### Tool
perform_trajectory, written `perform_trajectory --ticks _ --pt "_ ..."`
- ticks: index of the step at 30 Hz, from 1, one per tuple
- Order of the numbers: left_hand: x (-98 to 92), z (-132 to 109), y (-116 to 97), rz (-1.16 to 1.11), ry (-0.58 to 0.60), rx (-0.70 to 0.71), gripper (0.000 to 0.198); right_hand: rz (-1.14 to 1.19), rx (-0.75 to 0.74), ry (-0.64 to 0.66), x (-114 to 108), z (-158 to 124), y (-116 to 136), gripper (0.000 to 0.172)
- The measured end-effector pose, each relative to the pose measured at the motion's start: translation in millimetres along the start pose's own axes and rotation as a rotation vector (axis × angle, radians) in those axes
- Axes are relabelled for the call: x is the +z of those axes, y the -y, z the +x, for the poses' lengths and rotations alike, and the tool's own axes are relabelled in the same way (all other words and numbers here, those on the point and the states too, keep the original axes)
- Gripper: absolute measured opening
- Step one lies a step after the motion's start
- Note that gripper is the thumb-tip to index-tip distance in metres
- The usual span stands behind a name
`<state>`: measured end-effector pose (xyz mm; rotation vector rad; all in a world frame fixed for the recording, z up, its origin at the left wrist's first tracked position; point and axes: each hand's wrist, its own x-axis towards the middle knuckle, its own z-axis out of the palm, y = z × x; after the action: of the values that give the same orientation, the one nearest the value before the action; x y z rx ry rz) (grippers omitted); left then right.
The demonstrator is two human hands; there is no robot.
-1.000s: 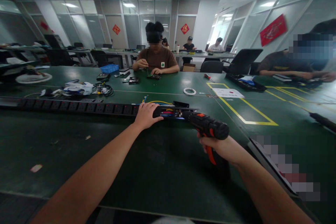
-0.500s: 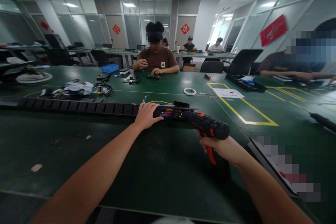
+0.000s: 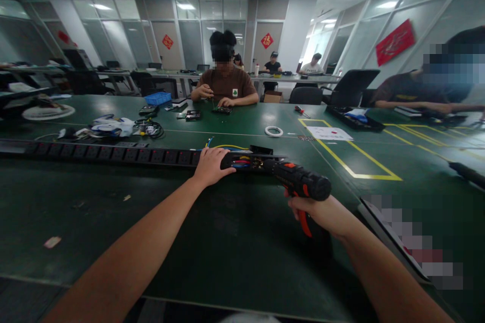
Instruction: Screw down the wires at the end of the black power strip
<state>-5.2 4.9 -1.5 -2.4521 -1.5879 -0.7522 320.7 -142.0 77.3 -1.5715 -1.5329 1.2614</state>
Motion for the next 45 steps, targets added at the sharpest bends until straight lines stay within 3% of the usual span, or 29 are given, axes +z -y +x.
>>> perform_trajectory --ticks 14,45 --pt "-1.1 0.3 -1.2 -0.021 0.003 0.002 0.066 -0.005 -0.034 0.007 -1.6 0.9 -1.4 0.021" --pt "-0.6 0.4 0.0 -0.021 0.006 -0.002 0.068 0.011 0.003 0.006 0.3 -3.5 6.3 0.030"
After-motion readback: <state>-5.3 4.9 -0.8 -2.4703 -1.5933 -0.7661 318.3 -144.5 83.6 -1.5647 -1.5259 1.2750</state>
